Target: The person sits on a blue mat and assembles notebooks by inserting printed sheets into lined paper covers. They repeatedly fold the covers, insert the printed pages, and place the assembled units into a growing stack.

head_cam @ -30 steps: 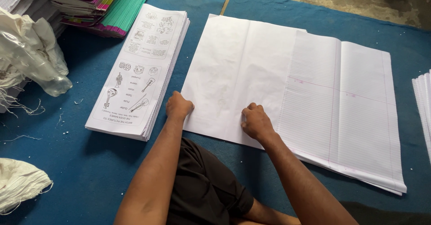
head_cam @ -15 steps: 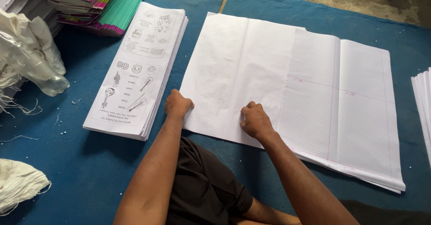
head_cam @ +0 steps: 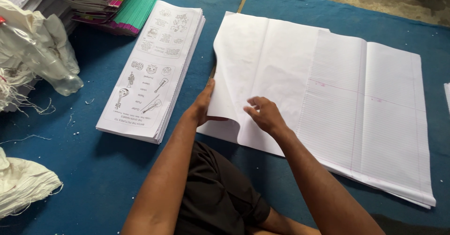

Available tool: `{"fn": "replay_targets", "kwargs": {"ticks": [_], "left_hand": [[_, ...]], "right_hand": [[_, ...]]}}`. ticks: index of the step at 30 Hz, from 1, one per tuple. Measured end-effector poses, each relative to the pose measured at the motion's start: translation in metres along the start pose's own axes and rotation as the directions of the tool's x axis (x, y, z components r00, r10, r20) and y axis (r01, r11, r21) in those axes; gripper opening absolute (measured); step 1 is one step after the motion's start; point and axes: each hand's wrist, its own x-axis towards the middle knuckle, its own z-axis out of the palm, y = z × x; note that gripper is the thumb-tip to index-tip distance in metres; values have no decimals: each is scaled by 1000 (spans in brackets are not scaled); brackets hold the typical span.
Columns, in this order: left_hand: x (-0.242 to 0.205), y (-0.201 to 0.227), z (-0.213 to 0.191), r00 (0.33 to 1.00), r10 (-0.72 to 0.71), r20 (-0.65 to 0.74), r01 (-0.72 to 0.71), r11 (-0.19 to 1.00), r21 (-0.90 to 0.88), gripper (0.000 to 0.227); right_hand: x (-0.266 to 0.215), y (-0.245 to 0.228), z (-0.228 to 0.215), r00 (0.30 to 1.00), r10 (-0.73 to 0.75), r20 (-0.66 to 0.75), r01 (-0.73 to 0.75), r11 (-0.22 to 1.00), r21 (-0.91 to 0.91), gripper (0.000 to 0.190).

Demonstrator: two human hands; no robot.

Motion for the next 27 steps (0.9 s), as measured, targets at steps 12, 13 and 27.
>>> {"fn": "replay_targets", "kwargs": {"ticks": [12, 13, 27], "left_hand": [[6, -6, -7, 949, 161, 273, -74, 950, -302, 83], [7, -9, -6, 955, 170, 244, -114, 967, -227, 84], [9, -9, 8, 992, 123, 11, -123, 992, -9, 112]], "right_hand": [[13, -21, 4, 995, -99, 24, 77, 890, 449, 58], [13, -20, 3, 995, -92, 25, 70, 887, 457, 59], [14, -17, -3, 980, -194, -35, 170, 742, 649, 53]]}}
